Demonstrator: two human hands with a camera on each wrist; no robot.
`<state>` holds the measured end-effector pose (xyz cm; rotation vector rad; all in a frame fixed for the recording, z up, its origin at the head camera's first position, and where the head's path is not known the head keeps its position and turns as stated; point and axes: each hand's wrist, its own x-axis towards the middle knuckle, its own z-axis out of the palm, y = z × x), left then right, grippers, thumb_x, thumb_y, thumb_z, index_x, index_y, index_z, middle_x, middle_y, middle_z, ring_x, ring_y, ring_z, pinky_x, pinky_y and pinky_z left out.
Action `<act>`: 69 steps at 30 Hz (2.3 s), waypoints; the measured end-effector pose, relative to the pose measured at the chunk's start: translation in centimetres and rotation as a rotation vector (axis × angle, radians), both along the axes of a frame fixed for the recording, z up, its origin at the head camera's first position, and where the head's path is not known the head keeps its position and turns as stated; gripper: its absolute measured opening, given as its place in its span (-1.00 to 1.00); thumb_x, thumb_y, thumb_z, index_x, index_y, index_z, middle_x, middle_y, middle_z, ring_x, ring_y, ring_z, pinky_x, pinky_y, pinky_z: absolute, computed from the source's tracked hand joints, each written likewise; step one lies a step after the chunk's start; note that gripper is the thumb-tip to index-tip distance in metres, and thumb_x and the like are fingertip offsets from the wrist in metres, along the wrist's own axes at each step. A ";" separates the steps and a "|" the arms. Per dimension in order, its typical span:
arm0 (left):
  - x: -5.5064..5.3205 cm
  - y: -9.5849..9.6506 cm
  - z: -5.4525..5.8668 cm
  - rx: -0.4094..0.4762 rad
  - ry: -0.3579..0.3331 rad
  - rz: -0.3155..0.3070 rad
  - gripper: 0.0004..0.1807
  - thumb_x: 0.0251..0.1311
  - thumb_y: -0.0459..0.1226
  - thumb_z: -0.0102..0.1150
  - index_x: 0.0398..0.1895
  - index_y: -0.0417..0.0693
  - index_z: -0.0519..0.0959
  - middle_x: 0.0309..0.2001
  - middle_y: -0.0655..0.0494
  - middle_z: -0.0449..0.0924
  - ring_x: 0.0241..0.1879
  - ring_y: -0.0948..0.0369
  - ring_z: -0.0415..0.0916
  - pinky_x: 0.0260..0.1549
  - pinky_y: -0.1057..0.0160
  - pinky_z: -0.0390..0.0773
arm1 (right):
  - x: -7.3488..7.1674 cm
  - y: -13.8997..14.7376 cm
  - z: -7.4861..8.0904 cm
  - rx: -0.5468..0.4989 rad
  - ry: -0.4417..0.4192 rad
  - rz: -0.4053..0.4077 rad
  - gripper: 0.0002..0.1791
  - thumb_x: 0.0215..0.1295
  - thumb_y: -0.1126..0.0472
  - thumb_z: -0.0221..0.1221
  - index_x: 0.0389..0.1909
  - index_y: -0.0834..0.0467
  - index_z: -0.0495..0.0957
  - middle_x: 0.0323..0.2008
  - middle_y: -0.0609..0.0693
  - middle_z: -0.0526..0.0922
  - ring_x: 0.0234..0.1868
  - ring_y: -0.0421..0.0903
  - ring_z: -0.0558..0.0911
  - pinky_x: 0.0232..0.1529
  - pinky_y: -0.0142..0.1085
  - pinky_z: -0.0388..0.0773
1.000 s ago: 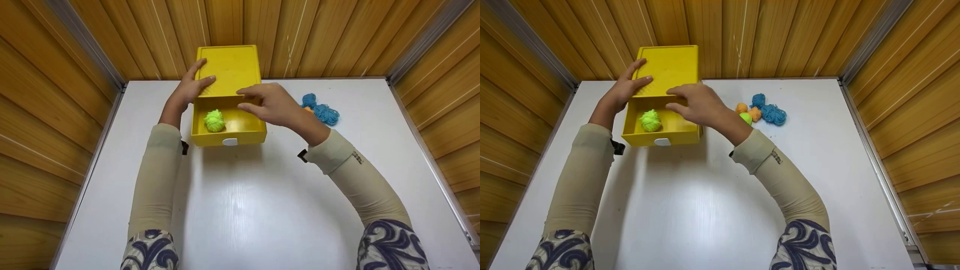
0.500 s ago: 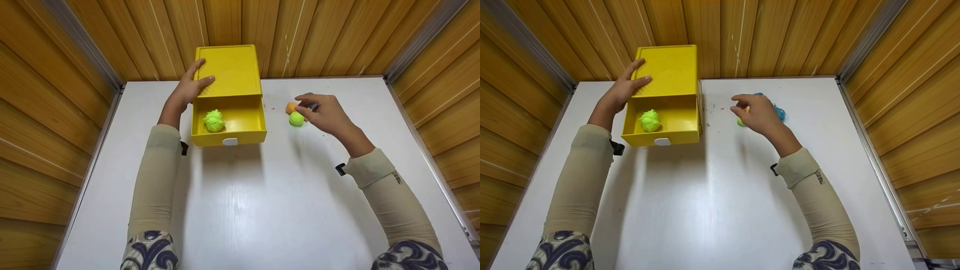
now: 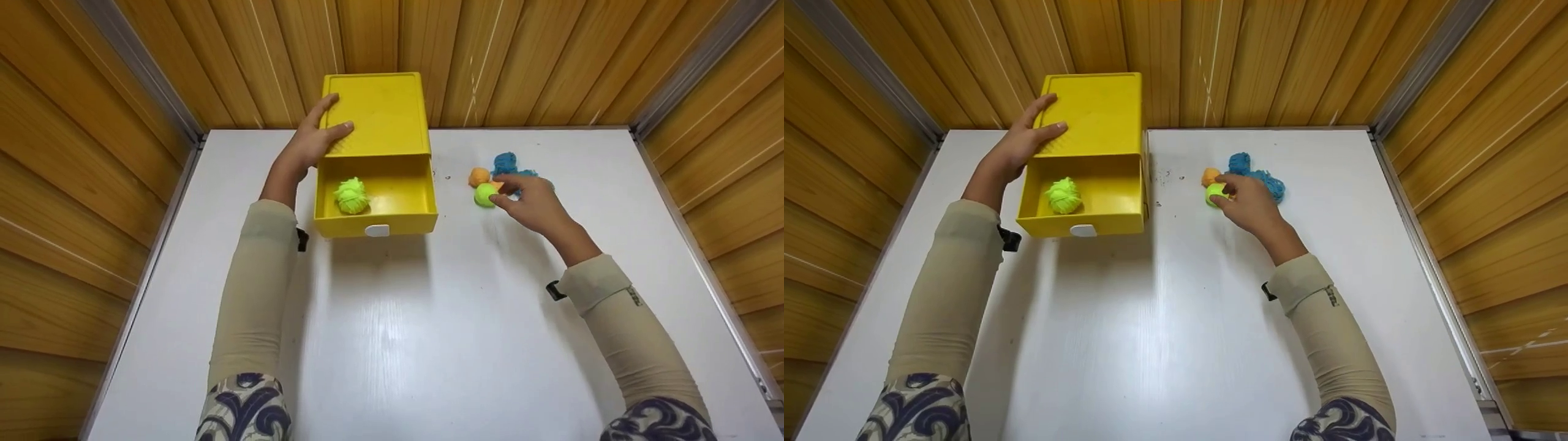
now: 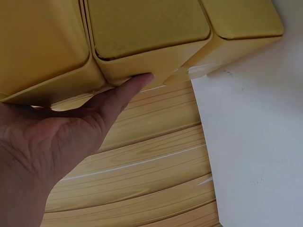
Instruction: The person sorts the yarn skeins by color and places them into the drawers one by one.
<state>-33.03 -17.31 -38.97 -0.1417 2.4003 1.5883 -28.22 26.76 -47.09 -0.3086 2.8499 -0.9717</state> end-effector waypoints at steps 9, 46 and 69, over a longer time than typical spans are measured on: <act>-0.1 0.6 0.0 0.013 0.018 0.000 -0.14 0.41 0.20 0.22 0.66 0.79 0.00 0.79 0.20 -0.19 0.67 0.07 0.03 0.66 -0.19 0.02 | -3.0 0.1 -2.7 0.069 -0.111 -0.074 -0.30 0.48 -0.02 0.29 0.52 0.21 0.42 0.30 0.33 0.59 0.25 0.26 0.58 0.24 0.18 0.57; 0.3 0.5 -0.5 0.026 0.003 -0.010 -0.12 0.40 0.22 0.23 0.66 0.81 -0.02 0.79 0.18 -0.21 0.65 0.04 0.11 0.65 -0.23 0.06 | -4.2 -0.1 -5.9 0.014 -0.242 -0.056 -0.44 0.50 0.15 0.30 0.41 0.28 0.46 0.27 0.28 0.59 0.23 0.16 0.51 0.40 0.12 0.48; 0.0 0.3 -0.5 0.020 0.006 -0.003 -0.13 0.39 0.22 0.24 0.65 0.83 0.00 0.79 0.18 -0.23 0.67 0.01 0.07 0.64 -0.24 0.06 | -3.7 -0.7 -5.1 0.018 -0.198 -0.065 -0.35 0.51 0.08 0.29 0.49 0.26 0.39 0.27 0.26 0.59 0.25 0.17 0.54 0.37 0.11 0.52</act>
